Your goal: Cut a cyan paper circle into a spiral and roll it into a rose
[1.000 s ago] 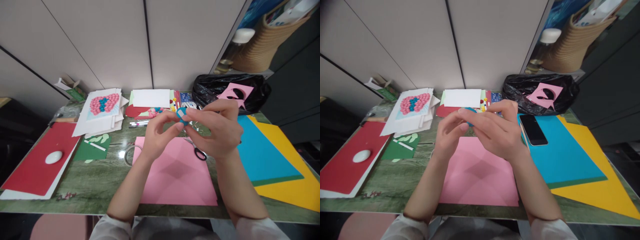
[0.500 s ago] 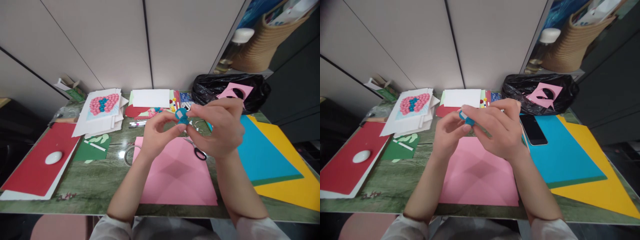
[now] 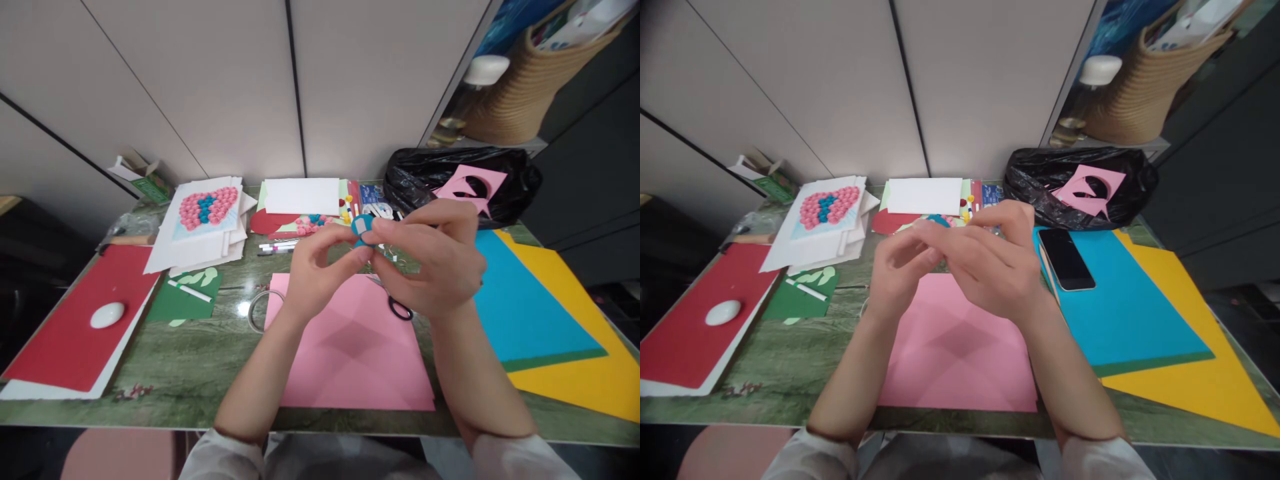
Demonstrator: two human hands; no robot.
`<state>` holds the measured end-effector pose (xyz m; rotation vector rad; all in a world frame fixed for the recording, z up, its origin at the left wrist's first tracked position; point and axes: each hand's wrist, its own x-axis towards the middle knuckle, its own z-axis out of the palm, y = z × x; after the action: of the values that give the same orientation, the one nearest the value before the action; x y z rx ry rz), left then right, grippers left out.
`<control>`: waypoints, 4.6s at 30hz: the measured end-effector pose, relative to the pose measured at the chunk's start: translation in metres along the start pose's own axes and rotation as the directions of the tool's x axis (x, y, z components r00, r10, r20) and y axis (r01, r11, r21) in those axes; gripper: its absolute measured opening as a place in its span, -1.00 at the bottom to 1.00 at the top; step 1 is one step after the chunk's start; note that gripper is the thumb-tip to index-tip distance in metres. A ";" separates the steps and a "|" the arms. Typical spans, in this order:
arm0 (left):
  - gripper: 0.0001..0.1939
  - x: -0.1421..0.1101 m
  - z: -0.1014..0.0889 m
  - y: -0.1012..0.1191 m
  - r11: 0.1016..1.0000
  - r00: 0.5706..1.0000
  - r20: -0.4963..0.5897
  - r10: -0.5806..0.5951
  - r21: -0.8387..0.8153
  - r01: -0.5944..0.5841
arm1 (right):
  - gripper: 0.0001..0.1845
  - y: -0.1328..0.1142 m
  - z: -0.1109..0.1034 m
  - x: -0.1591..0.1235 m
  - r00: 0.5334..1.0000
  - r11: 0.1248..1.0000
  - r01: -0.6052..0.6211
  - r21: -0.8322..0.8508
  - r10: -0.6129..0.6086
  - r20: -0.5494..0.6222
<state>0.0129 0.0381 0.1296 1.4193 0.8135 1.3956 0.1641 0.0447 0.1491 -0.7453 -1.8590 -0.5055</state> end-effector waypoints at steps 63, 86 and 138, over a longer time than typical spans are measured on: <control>-0.85 0.000 -0.001 -0.005 0.995 0.998 0.043 -0.043 -0.091 0.047 | -0.48 0.004 -0.003 -0.003 0.994 0.999 0.032 0.023 -0.034 0.101; -0.86 0.000 -0.002 0.000 0.997 0.997 0.050 -0.050 -0.063 0.053 | -0.64 0.001 -0.003 0.000 0.999 0.998 -0.034 0.057 0.035 -0.016; -0.92 -0.002 0.004 0.000 0.997 0.996 -0.077 0.053 -0.052 -0.058 | -0.64 -0.002 0.004 -0.001 0.991 0.997 -0.041 0.060 0.048 -0.126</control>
<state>0.0165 0.0357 0.1293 1.3633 0.7837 1.5110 0.1608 0.0457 0.1472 -0.6989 -1.7278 -0.4589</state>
